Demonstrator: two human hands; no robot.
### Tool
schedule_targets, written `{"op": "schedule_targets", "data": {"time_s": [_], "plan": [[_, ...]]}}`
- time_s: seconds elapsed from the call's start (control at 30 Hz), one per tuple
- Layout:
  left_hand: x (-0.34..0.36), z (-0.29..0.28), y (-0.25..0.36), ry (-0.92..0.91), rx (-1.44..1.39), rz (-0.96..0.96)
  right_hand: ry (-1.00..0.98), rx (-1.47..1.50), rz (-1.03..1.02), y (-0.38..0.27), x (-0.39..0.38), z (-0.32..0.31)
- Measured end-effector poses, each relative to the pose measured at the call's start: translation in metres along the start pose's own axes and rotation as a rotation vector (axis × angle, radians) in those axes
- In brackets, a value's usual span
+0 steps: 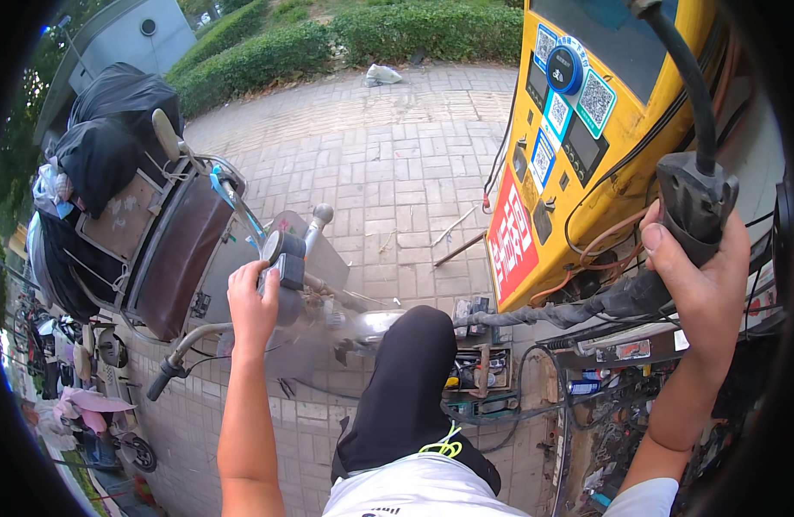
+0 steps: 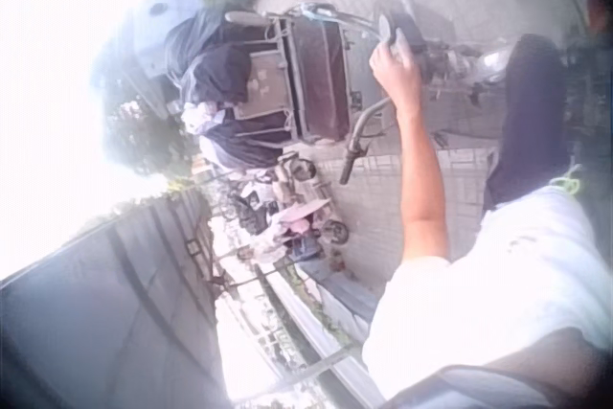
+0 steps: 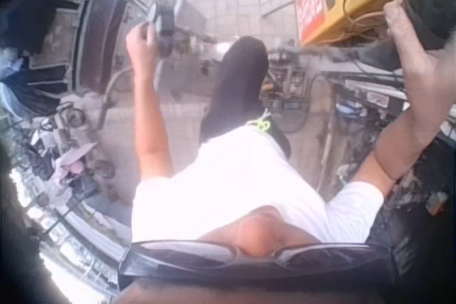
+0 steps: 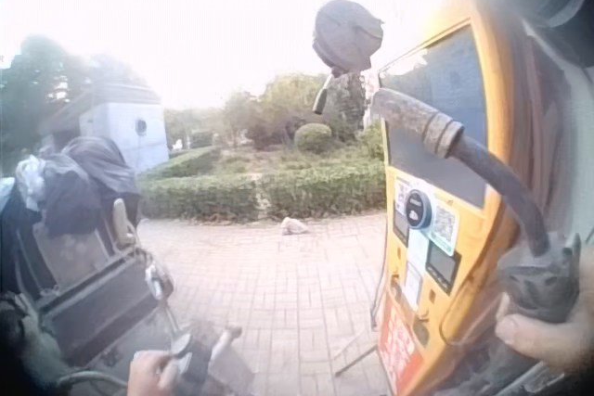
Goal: The person welds the metal frame of a three-wheeled cargo vehicle using a handheld welding torch. They repeatedly apply the torch to the side and rear sections of the vehicle's frame, producing sparks and smoke. The person also uses a metal rod to assist in positioning or stabilizing the work area.
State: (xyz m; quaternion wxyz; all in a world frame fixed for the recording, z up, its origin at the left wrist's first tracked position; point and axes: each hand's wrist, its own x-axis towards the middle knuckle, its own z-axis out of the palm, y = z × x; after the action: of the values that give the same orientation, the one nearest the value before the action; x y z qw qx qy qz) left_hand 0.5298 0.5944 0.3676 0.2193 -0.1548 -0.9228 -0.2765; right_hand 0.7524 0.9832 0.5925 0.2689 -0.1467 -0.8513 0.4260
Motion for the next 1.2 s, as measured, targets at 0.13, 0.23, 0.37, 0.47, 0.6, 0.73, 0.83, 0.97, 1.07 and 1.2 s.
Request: {"op": "schedule_targets", "data": {"time_s": [0.13,0.23,0.37,0.47,0.6,0.73,0.83,0.97,1.07,1.2], "plan": [[0.04,0.0,0.04,0.132,-0.094,0.076,-0.035,-0.041,-0.136,0.016,0.033,0.037],[0.067,-0.008,-0.002,0.043,-0.25,-0.297,-0.028,-0.124,-0.155,0.055,0.056,0.066],[0.076,0.0,-0.137,-0.527,0.158,-0.535,-0.088,-0.025,-0.058,0.089,0.097,0.116],[0.088,0.009,-0.17,-0.921,0.085,-0.613,-0.121,-0.041,-0.06,0.124,0.149,0.173],[0.095,0.014,-0.175,-0.978,0.058,-0.528,-0.182,-0.002,0.213,0.186,0.27,0.269],[0.124,0.021,-0.142,-1.43,0.473,-0.544,-0.139,-0.031,0.289,0.322,0.404,0.374],[0.122,0.03,-0.15,-1.564,0.517,-0.604,-0.219,-0.045,0.376,0.396,0.461,0.425],[0.109,0.036,-0.169,-1.404,0.11,-1.534,-0.142,0.016,0.536,0.479,0.487,0.459],[0.109,0.046,-0.156,-0.951,-0.016,-2.073,-0.111,0.051,0.693,0.521,0.484,0.463],[0.084,0.059,-0.152,-0.538,-0.135,-2.31,-0.111,-0.02,0.688,0.548,0.489,0.464]]}}
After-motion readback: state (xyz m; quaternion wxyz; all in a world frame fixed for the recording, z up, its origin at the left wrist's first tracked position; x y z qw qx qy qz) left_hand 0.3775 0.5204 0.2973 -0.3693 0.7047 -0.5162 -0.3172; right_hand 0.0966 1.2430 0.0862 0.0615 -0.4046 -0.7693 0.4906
